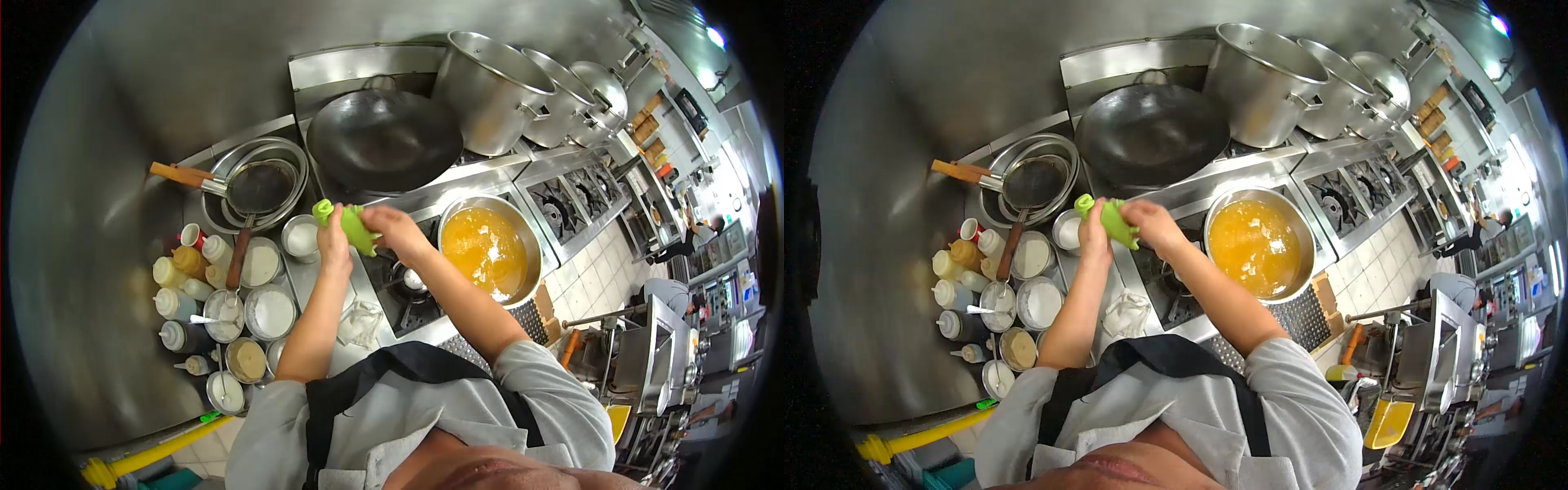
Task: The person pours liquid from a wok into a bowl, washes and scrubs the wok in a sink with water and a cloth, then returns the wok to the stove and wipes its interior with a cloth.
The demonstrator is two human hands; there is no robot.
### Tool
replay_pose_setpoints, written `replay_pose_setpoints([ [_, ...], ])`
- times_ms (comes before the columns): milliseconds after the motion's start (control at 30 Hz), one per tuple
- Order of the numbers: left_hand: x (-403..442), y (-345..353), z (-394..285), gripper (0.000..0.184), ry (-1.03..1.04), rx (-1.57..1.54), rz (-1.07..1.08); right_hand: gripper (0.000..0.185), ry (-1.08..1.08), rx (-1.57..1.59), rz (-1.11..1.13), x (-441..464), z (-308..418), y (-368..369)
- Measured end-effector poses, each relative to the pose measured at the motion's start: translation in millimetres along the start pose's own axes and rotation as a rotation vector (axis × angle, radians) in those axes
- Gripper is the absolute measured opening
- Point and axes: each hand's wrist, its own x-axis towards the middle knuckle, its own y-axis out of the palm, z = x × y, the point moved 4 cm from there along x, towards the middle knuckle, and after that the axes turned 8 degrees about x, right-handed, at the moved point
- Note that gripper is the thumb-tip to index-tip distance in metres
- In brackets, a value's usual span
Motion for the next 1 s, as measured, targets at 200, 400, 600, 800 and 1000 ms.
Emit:
replay_pose_setpoints([
  [200,-7.1,-3.1,4.7,0.032,-0.039,0.049,-0.013,0.045,-0.596,-0.775,-0.805,-19.5,96.3,-129.1],
  [400,18.9,22.6,-0.7,0.039,0.105,0.105,-0.034,0.046,-0.163,-0.426,-0.684,46.6,105.3,-194.7],
  [600,61.8,37.5,-10.2,0.036,0.121,0.386,-0.121,0.040,-0.182,-0.247,-0.592,74.4,96.3,-191.2],
  [800,126.8,19.3,-13.4,0.031,0.120,0.487,-0.121,0.038,-0.199,-0.230,-0.590,92.1,88.2,-195.5],
  [1000,145.0,17.4,-22.5,0.028,0.253,0.588,-0.188,0.029,-0.252,-0.189,-0.713,94.7,107.1,-219.2],
])
